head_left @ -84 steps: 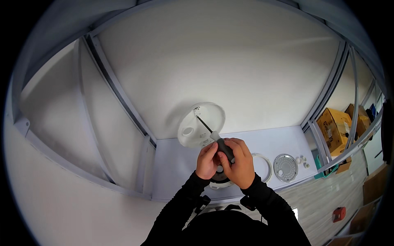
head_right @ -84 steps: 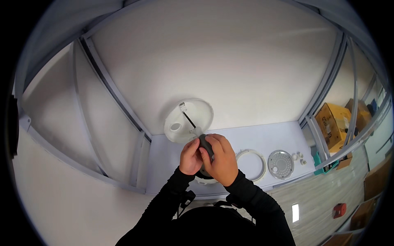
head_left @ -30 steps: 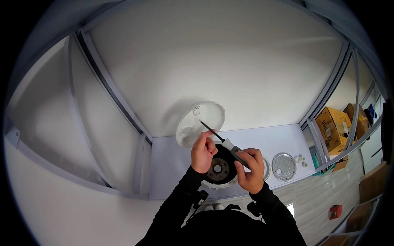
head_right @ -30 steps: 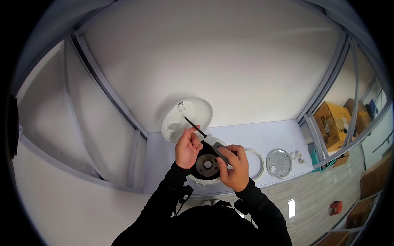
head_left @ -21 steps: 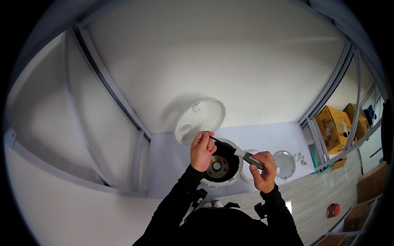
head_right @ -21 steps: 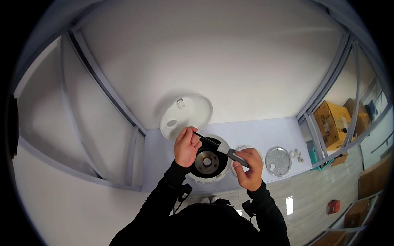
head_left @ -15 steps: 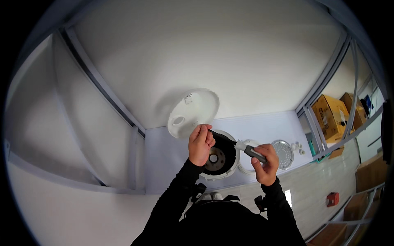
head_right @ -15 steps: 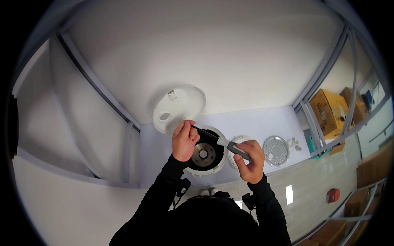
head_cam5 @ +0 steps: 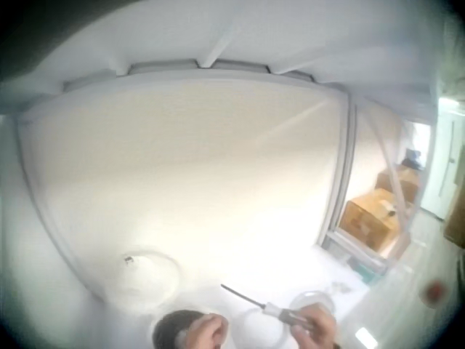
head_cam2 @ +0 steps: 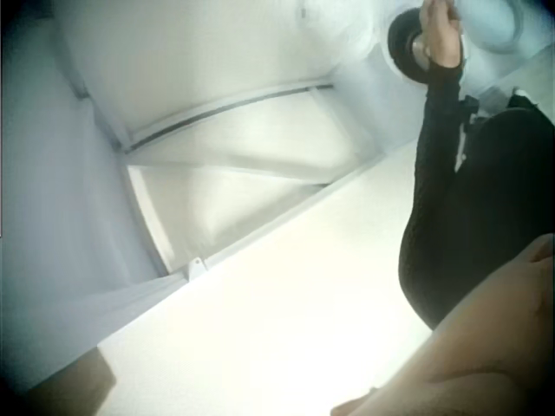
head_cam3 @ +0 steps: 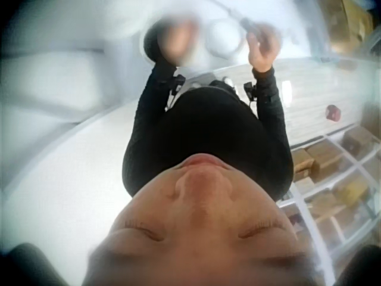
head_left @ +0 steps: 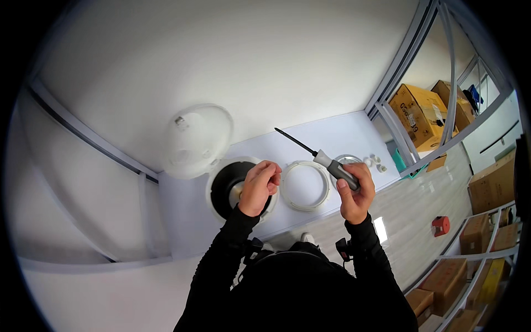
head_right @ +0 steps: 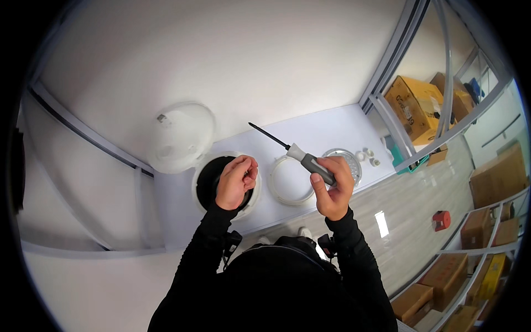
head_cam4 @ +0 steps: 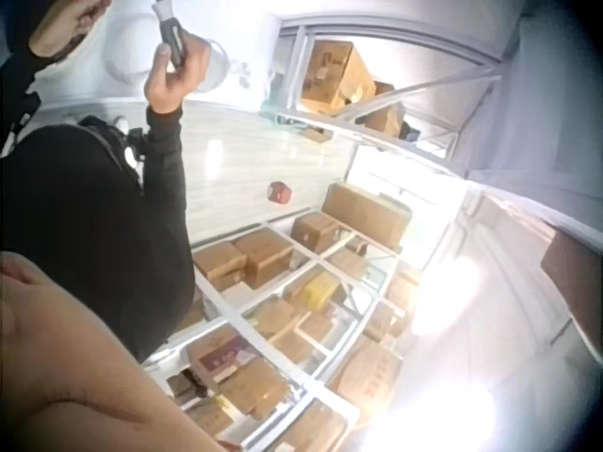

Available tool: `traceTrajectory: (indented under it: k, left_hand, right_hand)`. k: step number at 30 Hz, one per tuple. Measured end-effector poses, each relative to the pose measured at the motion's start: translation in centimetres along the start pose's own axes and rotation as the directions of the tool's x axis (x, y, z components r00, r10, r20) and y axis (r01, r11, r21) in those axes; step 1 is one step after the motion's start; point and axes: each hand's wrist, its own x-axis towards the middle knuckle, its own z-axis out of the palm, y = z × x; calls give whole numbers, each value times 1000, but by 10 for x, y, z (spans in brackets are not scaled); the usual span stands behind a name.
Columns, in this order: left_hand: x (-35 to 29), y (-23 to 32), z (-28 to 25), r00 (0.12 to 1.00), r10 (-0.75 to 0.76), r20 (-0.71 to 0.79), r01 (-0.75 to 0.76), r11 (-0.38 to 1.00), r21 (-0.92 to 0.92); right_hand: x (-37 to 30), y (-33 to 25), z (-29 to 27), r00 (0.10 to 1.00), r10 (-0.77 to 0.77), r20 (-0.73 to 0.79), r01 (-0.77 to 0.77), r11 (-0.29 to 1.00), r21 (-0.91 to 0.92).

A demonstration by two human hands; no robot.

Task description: The person assembles a white cylindrical appliance on a white table. They use a screwdriver to tighten screws on a perforated metal plate, then attach a white plastic lid to the main body, and finally secure a black inner pot into the assembly.

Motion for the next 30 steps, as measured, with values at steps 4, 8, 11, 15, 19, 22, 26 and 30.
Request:
traceTrajectory:
  k: [4, 8, 11, 15, 19, 22, 26, 30]
  left_hand:
    - [15, -28, 29, 999, -22, -32, 25, 994, 103]
    - [28, -62, 61, 993, -55, -100, 70, 984, 161]
    - [45, -103, 67, 984, -7, -178, 72, 930, 362]
    - [78, -181, 38, 957, 112, -269, 115, 703, 702]
    - [90, -233, 12, 940, 222, -261, 165, 373, 913]
    - [94, -251, 3, 918, 309, -248, 171, 256, 951]
    - [93, -254, 11, 902, 358, -240, 186, 177, 966]
    - [93, -244, 8, 910, 385, -155, 107, 144, 984]
  right_hand:
    - [8, 26, -38, 999, 13, 29, -13, 1000, -9]
    - [20, 51, -74, 997, 11, 70, -13, 999, 33]
    - [23, 74, -98, 994, 43, 96, -48, 997, 54]
    - [27, 95, -122, 982, 85, 170, -101, 991, 87]
    - [29, 107, -141, 964, 96, 250, -119, 990, 81]
    - [35, 110, -149, 957, 102, 273, -127, 989, 77]
    - [38, 118, -154, 956, 90, 279, -110, 992, 56]
    - [39, 125, -154, 950, 95, 299, -117, 992, 55]
